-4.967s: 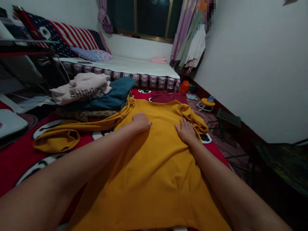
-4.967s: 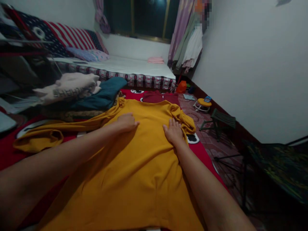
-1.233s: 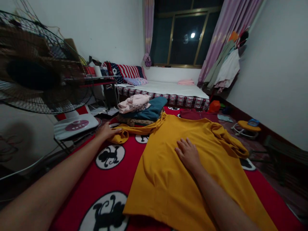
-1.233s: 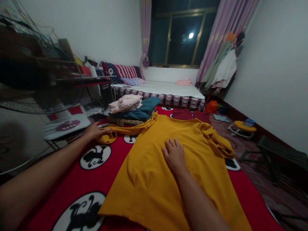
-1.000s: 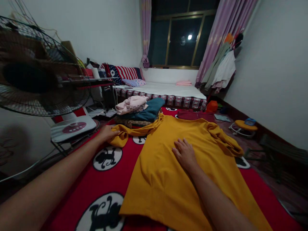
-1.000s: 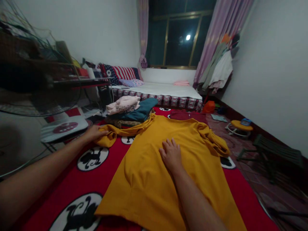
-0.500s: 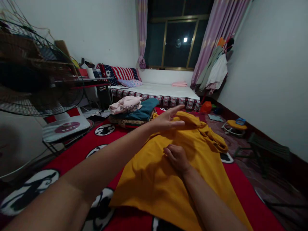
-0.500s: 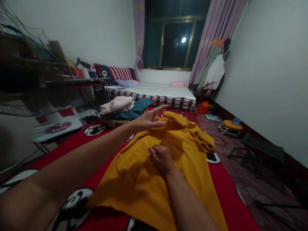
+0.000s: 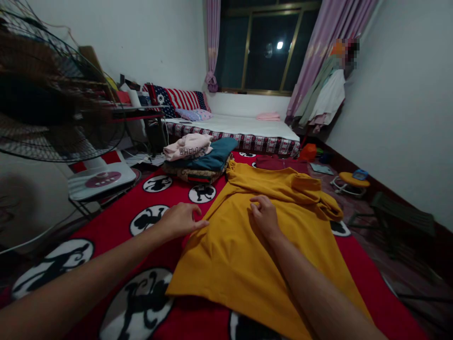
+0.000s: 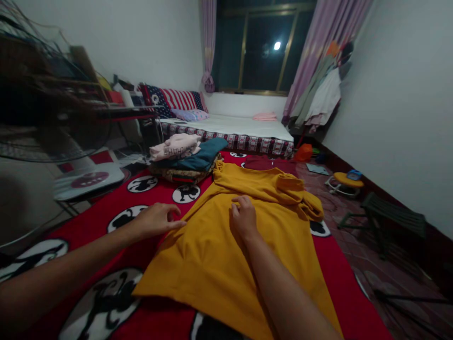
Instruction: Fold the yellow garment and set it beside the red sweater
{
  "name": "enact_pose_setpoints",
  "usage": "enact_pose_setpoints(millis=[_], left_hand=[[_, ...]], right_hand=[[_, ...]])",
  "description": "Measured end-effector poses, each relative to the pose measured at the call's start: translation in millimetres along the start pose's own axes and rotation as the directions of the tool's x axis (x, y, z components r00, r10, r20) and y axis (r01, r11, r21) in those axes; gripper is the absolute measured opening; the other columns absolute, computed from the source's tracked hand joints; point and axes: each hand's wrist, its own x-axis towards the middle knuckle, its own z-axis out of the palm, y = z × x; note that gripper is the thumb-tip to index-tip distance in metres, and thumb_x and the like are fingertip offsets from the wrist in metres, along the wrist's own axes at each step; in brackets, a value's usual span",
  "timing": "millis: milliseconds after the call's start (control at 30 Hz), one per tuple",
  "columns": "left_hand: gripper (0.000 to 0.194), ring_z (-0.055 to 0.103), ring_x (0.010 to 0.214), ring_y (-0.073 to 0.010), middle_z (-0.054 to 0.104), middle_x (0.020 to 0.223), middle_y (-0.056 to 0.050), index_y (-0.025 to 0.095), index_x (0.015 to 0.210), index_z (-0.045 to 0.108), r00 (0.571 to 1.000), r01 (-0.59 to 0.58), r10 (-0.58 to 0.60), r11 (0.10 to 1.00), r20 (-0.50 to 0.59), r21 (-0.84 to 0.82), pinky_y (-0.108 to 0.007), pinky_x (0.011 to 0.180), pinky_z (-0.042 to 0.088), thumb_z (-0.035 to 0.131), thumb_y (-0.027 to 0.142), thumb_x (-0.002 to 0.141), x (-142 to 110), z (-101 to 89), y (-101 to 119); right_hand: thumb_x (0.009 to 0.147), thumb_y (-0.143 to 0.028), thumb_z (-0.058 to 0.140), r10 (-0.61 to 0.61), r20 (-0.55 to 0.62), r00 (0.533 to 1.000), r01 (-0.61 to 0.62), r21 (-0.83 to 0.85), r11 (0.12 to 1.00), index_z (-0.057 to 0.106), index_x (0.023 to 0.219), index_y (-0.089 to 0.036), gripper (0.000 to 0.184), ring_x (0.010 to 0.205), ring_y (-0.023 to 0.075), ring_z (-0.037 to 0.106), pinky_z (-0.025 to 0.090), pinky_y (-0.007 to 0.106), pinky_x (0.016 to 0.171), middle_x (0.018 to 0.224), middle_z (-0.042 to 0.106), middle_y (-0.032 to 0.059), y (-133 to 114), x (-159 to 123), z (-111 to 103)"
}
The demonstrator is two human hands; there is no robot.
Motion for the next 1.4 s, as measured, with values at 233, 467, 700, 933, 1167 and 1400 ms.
enact_pose_setpoints(millis=[233, 467, 700, 933, 1167, 1400], left_hand=[[0.025, 0.059, 0.061, -0.0186, 0.065, 0.065, -0.003, 0.021, 0.060, 0.058, 0.989, -0.052, 0.047, 0.998, 0.142, 0.033, -0.027, 0.050, 0.024, 0.057, 0.043, 0.072, -30.2, 0.0, 11.2], [0.011, 0.055, 0.062, -0.0158, 0.060, 0.067, 0.001, 0.020, 0.073, 0.052, 0.981, -0.020, 0.063, 0.973, 0.182, -0.231, -0.024, 0.054, 0.029, 0.056, 0.030, 0.069, -42.1, -5.7, 7.4], [0.015, 0.050, 0.055, -0.0120, 0.055, 0.061, 0.005, 0.020, 0.079, 0.052, 0.968, 0.041, 0.101, 0.838, 0.229, -0.544, -0.021, 0.050, 0.031, 0.056, 0.033, 0.074, -50.1, -21.3, 18.4], [0.015, 0.050, 0.056, -0.0100, 0.058, 0.066, 0.004, 0.020, 0.087, 0.060, 0.966, -0.055, 0.206, 0.752, 0.156, -0.657, -0.019, 0.049, 0.033, 0.058, 0.029, 0.076, -52.6, -39.3, 72.6], [0.023, 0.050, 0.052, -0.0105, 0.061, 0.064, 0.003, 0.023, 0.095, 0.064, 0.929, -0.095, 0.302, 0.753, 0.214, -0.652, -0.021, 0.045, 0.029, 0.057, 0.026, 0.074, -47.3, 2.3, 115.9], [0.025, 0.058, 0.062, -0.0169, 0.070, 0.079, -0.004, 0.024, 0.093, 0.069, 0.852, -0.146, 0.379, 0.834, 0.360, -0.533, -0.024, 0.048, 0.032, 0.058, 0.027, 0.070, -43.0, 37.4, 133.3]], right_hand=[[0.084, -0.016, 0.047, -0.022, 0.045, 0.999, 0.035, -0.332, 0.942, 0.067, 0.096, -0.018, 0.023, 0.103, 0.0220, 0.058, 0.043, 0.031, 0.092, 0.110, 0.064, 0.0094, 4.9, 71.2, 5.7], [0.082, -0.043, 0.062, 0.175, 0.232, 0.957, 0.000, -0.602, 0.798, 0.050, 0.133, -0.013, 0.060, 0.115, 0.0273, 0.055, 0.041, 0.035, 0.093, 0.125, 0.060, 0.0163, 4.4, 125.0, 37.7], [0.082, -0.051, 0.056, 0.207, 0.182, 0.961, -0.068, -0.572, 0.818, 0.073, 0.085, -0.019, 0.037, 0.083, 0.0212, 0.065, 0.041, 0.026, 0.066, 0.090, 0.072, 0.0101, 2.6, 160.5, 29.6], [0.080, -0.054, 0.056, 0.196, -0.005, 0.981, -0.175, -0.471, 0.864, 0.073, 0.083, -0.017, 0.040, 0.072, 0.0177, 0.062, 0.039, 0.025, 0.060, 0.080, 0.071, 0.0082, 12.1, 192.9, -6.5], [0.079, -0.051, 0.059, 0.225, -0.013, 0.974, -0.186, -0.611, 0.770, 0.075, 0.082, -0.020, 0.035, 0.083, 0.0226, 0.065, 0.043, 0.028, 0.066, 0.088, 0.073, 0.0099, 24.5, 178.5, -24.7], [0.083, -0.039, 0.050, 0.297, -0.082, 0.951, -0.256, -0.748, 0.612, 0.075, 0.095, -0.016, 0.036, 0.091, 0.0300, 0.066, 0.047, 0.036, 0.072, 0.095, 0.072, 0.0181, 56.9, 146.5, -25.8]])
